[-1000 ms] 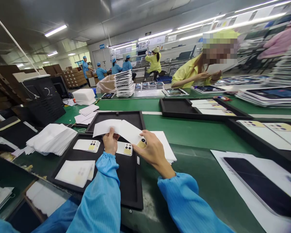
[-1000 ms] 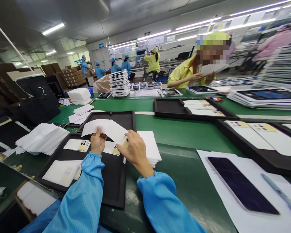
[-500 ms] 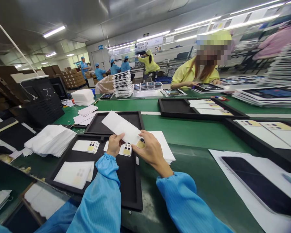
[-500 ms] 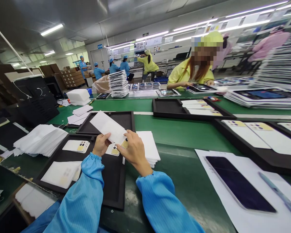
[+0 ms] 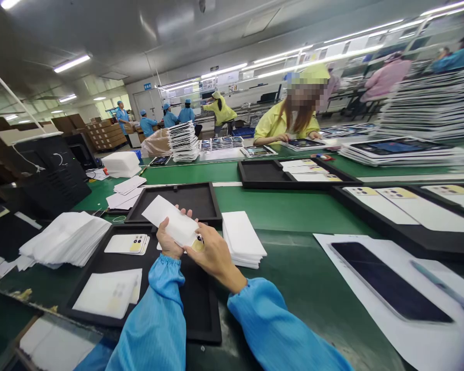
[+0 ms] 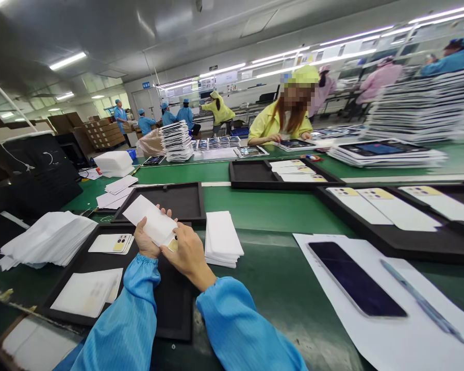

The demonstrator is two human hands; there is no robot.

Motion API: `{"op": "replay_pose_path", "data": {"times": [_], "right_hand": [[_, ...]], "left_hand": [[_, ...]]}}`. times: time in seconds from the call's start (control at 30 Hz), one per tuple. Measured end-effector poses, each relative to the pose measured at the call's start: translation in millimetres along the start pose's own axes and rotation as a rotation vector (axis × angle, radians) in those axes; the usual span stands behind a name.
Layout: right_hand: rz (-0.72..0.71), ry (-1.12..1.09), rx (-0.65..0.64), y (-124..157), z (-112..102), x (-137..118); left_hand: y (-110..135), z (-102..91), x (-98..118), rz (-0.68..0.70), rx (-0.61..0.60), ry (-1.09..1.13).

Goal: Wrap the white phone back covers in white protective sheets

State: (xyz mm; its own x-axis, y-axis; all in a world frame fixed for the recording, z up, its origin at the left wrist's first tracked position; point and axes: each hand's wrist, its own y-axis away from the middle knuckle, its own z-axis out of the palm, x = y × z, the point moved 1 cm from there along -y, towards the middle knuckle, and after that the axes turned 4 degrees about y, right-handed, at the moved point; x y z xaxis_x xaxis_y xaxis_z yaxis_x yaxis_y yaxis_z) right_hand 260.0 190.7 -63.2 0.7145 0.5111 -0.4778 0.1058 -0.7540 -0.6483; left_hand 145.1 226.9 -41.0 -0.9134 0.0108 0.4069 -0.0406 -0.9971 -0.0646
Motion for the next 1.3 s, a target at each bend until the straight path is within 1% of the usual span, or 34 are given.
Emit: {"op": "replay_pose_path", "data": {"times": [0.07, 0.17, 0.3, 0.37, 0.47, 0.57, 0.63, 0.9, 1.0, 1.07, 1.13, 1.2, 1.3], "right_hand": [[0.022, -0.072, -0.056, -1.3, -2.2, 1.5], [0.025, -0.183, -0.159, -7.9, -14.4, 8.9], [0.028, -0.241, -0.314, -17.5, -34.7, 17.8], [0.048, -0.243, -0.355, -19.6, -39.9, 19.6], [0.044, -0.215, -0.333, -19.9, -40.1, 19.4], [0.022, -0.175, -0.265, -19.0, -37.1, 18.0], [0.032, -0.142, -0.223, -18.4, -35.5, 17.7], [0.152, -0.04, -0.106, -15.1, -26.9, 20.9], [0.21, -0.022, -0.077, -14.1, -24.0, 24.3], [0.254, -0.102, -0.071, -15.0, -24.6, 27.5], [0.325, -0.286, -0.069, -17.2, -27.1, 30.9], [0.443, -0.524, -0.054, -19.8, -30.4, 33.3], [0.668, -0.854, -0.057, -21.9, -32.0, 31.6]], "left_hand": [[-1.7, -1.4, 0.3, -0.002, 0.037, 0.031], [-4.9, -2.9, 5.7, 0.043, 0.097, 0.088], [-7.8, -3.7, 15.7, 0.11, 0.171, 0.128], [-8.1, -3.5, 17.3, 0.122, 0.194, 0.127], [-7.0, -2.0, 13.6, 0.1, 0.195, 0.12], [-4.9, 0.4, 6.0, 0.046, 0.179, 0.1], [-3.7, 2.1, 0.8, -0.004, 0.163, 0.082], [3.0, 11.8, -14.5, -0.151, 0.133, 0.027], [5.1, 14.6, -17.1, -0.171, 0.139, -0.016], [4.4, 14.6, -17.0, -0.147, 0.154, -0.057], [2.4, 13.5, -16.1, -0.118, 0.161, -0.096], [0.4, 12.2, -15.1, -0.11, 0.161, -0.121], [-0.5, 10.5, -15.2, -0.131, 0.15, -0.14]]}}
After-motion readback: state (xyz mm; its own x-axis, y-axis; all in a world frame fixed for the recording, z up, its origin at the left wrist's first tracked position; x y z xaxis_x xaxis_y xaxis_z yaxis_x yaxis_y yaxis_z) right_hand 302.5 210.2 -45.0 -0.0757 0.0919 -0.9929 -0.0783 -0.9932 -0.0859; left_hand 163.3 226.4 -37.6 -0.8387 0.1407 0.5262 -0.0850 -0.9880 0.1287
